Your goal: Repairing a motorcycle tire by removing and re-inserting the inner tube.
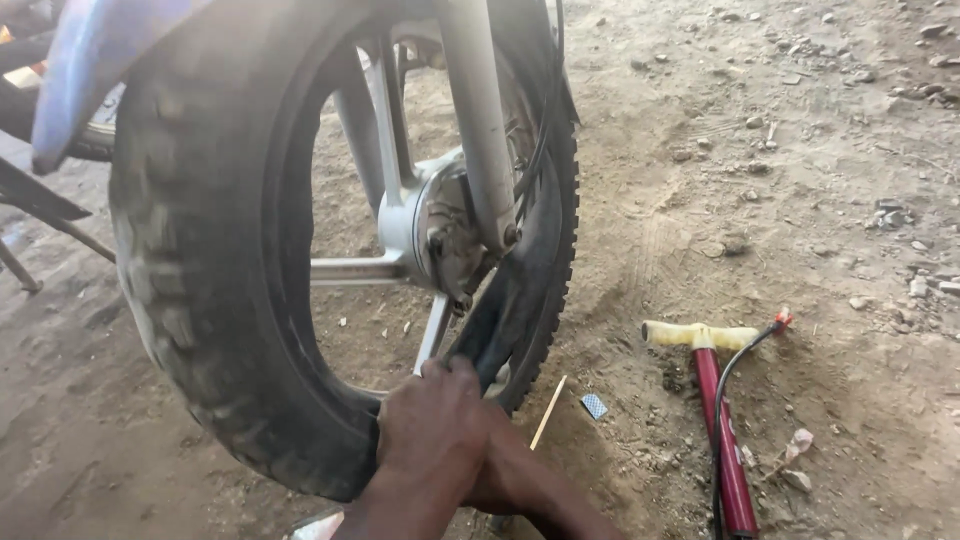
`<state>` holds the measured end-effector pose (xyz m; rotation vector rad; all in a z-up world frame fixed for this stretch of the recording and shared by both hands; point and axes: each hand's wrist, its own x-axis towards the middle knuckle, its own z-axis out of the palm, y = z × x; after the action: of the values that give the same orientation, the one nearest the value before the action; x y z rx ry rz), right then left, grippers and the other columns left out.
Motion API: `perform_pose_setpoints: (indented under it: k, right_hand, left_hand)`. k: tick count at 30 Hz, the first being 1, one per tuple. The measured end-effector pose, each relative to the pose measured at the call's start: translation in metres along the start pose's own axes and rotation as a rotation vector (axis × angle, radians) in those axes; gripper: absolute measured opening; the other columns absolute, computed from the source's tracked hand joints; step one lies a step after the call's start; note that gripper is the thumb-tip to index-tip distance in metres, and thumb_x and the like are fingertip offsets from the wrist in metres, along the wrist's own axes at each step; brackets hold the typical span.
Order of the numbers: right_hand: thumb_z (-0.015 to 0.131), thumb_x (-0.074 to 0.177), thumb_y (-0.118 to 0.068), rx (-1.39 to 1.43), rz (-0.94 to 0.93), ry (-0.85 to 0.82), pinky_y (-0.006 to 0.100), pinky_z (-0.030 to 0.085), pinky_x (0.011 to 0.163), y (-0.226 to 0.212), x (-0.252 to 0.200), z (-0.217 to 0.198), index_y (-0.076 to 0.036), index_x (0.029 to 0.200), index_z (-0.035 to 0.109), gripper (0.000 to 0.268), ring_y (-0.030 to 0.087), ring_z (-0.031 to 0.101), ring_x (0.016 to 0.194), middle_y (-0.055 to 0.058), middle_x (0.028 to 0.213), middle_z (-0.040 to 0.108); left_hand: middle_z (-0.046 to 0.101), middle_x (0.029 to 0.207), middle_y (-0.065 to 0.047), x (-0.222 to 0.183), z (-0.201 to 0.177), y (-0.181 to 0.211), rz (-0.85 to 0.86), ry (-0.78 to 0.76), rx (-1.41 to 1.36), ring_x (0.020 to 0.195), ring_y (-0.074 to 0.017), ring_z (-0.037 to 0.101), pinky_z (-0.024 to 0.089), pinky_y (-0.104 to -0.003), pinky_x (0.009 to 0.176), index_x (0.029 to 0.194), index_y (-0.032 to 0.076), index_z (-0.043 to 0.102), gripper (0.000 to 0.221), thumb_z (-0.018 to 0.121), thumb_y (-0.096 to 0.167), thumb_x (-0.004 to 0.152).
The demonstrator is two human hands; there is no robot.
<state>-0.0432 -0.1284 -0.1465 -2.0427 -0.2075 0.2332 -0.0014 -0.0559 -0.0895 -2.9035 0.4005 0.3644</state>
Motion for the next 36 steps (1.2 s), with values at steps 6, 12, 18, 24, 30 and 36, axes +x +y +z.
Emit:
perform_pose_setpoints:
  k: [6, 12, 18, 24, 30, 36]
  right_hand:
    - [0.082, 0.078, -0.009, 0.714, -0.118, 0.691, 0.031, 0.066, 0.085, -0.012, -0.033, -0.008, -0.006, 0.114, 0.069, 0.039, 0.022, 0.078, 0.094, 0.013, 0.109, 0.080]
    - [0.077, 0.073, -0.016, -0.150, -0.284, 0.396, 0.047, 0.044, 0.114, 0.086, -0.008, -0.051, -0.006, 0.146, 0.045, 0.080, 0.037, 0.048, 0.140, 0.019, 0.151, 0.045]
    - [0.097, 0.061, -0.046, -0.597, -0.580, 0.043, 0.051, 0.026, 0.123, 0.080, 0.024, -0.057, -0.008, 0.140, 0.054, 0.098, 0.037, 0.047, 0.141, 0.015, 0.148, 0.056]
    - [0.092, 0.067, -0.046, -0.601, -0.526, 0.003, 0.051, 0.040, 0.115, 0.089, 0.038, -0.059, -0.007, 0.125, 0.065, 0.075, 0.039, 0.059, 0.126, 0.018, 0.132, 0.067]
    - [0.093, 0.067, -0.028, -0.282, -0.560, 0.086, 0.042, 0.053, 0.080, 0.070, 0.017, -0.044, -0.011, 0.099, 0.067, 0.044, 0.028, 0.071, 0.086, 0.006, 0.091, 0.074]
    - [0.096, 0.074, -0.019, -0.127, -0.598, 0.252, 0.039, 0.069, 0.075, 0.073, -0.011, -0.020, -0.016, 0.151, 0.024, 0.106, 0.028, 0.077, 0.090, 0.019, 0.117, 0.067]
  left_hand:
    - [0.072, 0.095, -0.012, -0.040, -0.074, -0.023, 0.106, -0.065, 0.031, 0.088, -0.0300, 0.073, 0.059, -0.046, 0.076, 0.106, 0.009, 0.064, 0.052, 0.040, 0.054, 0.105]
    - [0.070, 0.100, -0.020, -0.043, -0.009, -0.001, 0.230, -0.043, 0.871, 0.086, -0.0280, 0.066, 0.058, -0.045, 0.082, 0.116, -0.005, 0.070, 0.037, 0.076, 0.024, 0.093]
    - [0.058, 0.083, -0.007, -0.029, 0.071, -0.010, 0.226, 0.671, 0.676, 0.068, -0.0197, 0.051, 0.040, -0.038, 0.063, 0.092, 0.018, 0.062, 0.020, 0.043, 0.012, 0.097]
    - [0.055, 0.074, -0.004, -0.028, 0.066, -0.010, 0.265, 0.589, 0.629, 0.063, -0.0178, 0.051, 0.039, -0.037, 0.057, 0.086, 0.019, 0.057, 0.019, 0.048, 0.011, 0.100]
    - [0.058, 0.068, -0.001, -0.040, 0.055, -0.024, 0.360, 0.527, 0.620, 0.060, -0.0166, 0.054, 0.041, -0.037, 0.057, 0.084, 0.021, 0.056, 0.017, 0.056, 0.013, 0.099]
    - [0.063, 0.073, 0.000, -0.050, 0.028, -0.028, 0.412, 0.114, 0.600, 0.061, -0.0125, 0.056, 0.047, -0.034, 0.061, 0.095, 0.014, 0.060, 0.010, 0.068, 0.010, 0.099]
